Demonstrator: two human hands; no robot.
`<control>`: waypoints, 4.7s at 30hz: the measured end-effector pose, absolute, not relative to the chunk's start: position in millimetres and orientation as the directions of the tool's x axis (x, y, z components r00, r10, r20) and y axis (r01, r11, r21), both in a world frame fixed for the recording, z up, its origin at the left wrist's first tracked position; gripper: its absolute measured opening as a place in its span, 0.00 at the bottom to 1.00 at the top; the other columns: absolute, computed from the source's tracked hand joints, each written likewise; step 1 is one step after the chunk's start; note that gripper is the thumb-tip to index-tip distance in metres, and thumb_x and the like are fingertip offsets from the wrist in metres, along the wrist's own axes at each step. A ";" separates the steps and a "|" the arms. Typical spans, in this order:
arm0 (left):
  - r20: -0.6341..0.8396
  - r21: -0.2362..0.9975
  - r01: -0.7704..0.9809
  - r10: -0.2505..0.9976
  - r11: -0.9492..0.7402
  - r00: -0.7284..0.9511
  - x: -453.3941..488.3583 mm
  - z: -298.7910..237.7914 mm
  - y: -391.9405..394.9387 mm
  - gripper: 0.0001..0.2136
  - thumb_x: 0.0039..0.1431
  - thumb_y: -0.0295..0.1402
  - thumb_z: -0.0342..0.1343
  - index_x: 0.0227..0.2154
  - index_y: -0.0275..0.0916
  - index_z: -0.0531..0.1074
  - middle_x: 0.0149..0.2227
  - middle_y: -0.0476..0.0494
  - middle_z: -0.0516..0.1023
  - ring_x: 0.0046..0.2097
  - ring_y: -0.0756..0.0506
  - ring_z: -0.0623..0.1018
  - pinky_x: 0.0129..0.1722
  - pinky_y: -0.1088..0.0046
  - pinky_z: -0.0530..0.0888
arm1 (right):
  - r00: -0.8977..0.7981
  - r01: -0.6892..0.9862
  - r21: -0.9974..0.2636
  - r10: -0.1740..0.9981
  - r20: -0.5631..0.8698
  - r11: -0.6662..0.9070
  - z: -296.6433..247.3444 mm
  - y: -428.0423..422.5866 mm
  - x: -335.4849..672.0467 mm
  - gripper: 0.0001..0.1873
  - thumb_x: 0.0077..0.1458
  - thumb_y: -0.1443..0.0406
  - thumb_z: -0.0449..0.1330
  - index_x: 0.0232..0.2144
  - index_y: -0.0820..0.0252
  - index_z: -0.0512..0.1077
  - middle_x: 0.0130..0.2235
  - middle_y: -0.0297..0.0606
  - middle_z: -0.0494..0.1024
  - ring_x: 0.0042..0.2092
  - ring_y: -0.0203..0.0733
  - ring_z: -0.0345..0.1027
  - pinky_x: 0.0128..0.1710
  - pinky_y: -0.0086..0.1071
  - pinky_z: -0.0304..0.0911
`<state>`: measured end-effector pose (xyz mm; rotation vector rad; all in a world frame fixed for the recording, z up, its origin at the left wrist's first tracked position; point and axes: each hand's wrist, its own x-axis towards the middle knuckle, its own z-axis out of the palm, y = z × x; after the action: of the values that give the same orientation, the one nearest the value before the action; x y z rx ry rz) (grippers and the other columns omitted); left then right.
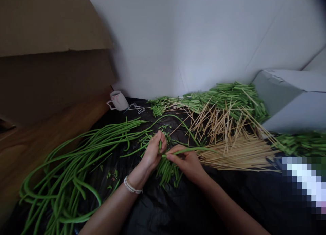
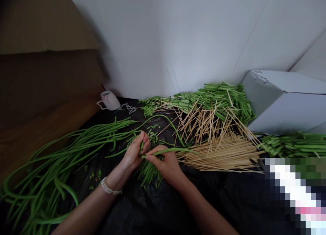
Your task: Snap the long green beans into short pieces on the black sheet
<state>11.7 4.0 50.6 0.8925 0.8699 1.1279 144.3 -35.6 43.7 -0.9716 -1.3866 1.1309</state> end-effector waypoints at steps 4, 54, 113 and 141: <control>-0.095 0.929 -0.333 0.973 0.162 0.210 7.7 53.8 6.2 0.20 0.58 0.51 0.53 0.26 0.38 0.63 0.17 0.56 0.60 0.17 0.56 0.56 0.17 0.80 0.51 | -0.084 -0.067 -0.981 0.979 0.185 0.180 44.0 -33.8 145.4 0.05 0.48 0.61 0.66 0.29 0.56 0.78 0.31 0.35 0.80 0.35 0.40 0.72 0.38 0.35 0.67; -0.095 0.860 -0.472 0.969 0.196 0.229 14.4 51.3 -1.0 0.15 0.53 0.43 0.63 0.26 0.36 0.69 0.17 0.57 0.59 0.19 0.57 0.54 0.19 0.81 0.52 | 0.036 -0.252 -0.966 0.998 0.054 0.061 51.8 -24.0 171.6 0.10 0.51 0.57 0.65 0.26 0.56 0.75 0.20 0.29 0.72 0.21 0.31 0.62 0.21 0.25 0.58; -0.239 0.813 -0.353 0.819 0.463 0.522 5.7 59.9 -0.4 0.15 0.59 0.44 0.55 0.27 0.36 0.65 0.19 0.55 0.59 0.17 0.57 0.56 0.15 0.81 0.48 | -0.176 -0.238 -0.970 0.984 -0.009 -0.051 52.5 -27.0 170.8 0.15 0.47 0.54 0.67 0.25 0.58 0.71 0.19 0.27 0.69 0.21 0.30 0.59 0.22 0.26 0.55; -0.165 0.955 -0.146 0.871 0.258 0.463 11.0 59.1 -6.1 0.16 0.58 0.42 0.56 0.22 0.35 0.70 0.17 0.52 0.65 0.18 0.56 0.59 0.18 0.79 0.53 | 0.026 -0.329 -0.944 1.000 -0.007 0.002 55.2 -20.5 180.1 0.14 0.46 0.56 0.69 0.29 0.58 0.71 0.23 0.29 0.75 0.22 0.29 0.63 0.22 0.23 0.57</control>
<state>11.0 -6.1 59.1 1.0895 0.8247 0.8066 180.1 -20.5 55.2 -0.9734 -0.9392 1.3311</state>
